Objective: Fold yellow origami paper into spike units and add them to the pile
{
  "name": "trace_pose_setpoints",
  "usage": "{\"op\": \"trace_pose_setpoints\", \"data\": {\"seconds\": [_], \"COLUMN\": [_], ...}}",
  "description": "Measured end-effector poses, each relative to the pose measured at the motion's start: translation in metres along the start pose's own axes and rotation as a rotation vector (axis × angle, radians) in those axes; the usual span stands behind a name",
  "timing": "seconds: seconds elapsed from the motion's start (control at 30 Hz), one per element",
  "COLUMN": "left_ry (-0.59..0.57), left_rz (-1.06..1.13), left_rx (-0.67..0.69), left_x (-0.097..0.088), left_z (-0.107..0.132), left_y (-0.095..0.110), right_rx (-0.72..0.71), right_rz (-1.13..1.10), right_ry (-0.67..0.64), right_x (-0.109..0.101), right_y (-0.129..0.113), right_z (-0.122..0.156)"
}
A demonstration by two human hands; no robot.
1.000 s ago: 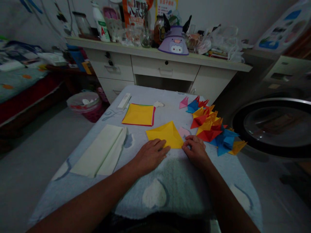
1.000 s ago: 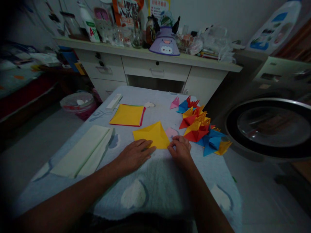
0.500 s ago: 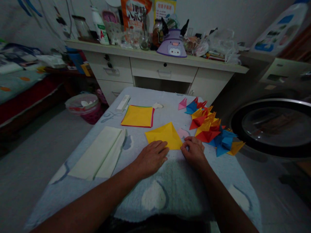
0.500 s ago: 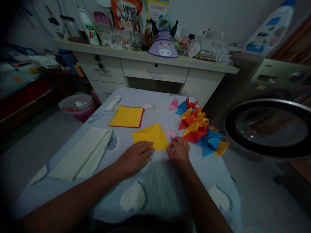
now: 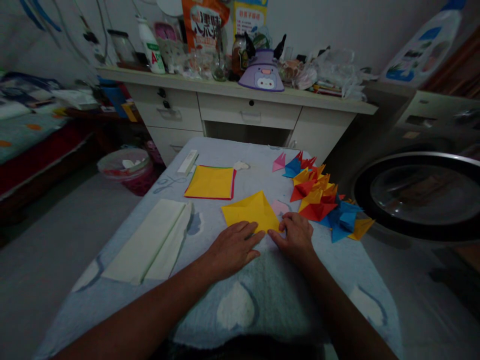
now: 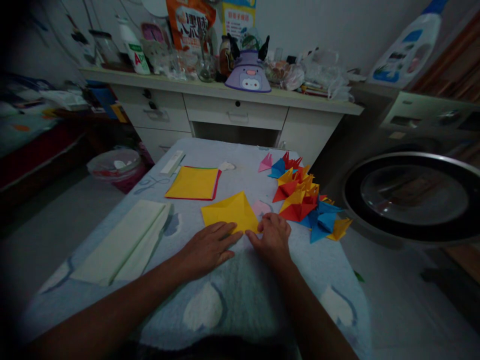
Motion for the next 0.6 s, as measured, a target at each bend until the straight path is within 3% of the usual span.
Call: {"op": "trace_pose_setpoints", "data": {"seconds": [0.6], "left_ry": [-0.032], "left_rz": [-0.013], "left_rx": [-0.017], "left_x": [0.001], "left_z": [-0.001], "left_y": [-0.001], "right_rx": [0.029], "right_rz": [-0.024], "right_ry": [-0.04], "right_x": [0.002], "right_y": [0.01], "right_z": [-0.004]}}
Point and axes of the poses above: each hand's wrist, its own z-axis away from the middle knuckle, its own x-axis out of the palm, y = z × x, the point moved 10 cm from there along -z, towards the middle knuckle, and after that the axes turned 11 degrees about -y, right-handed, at the moved point
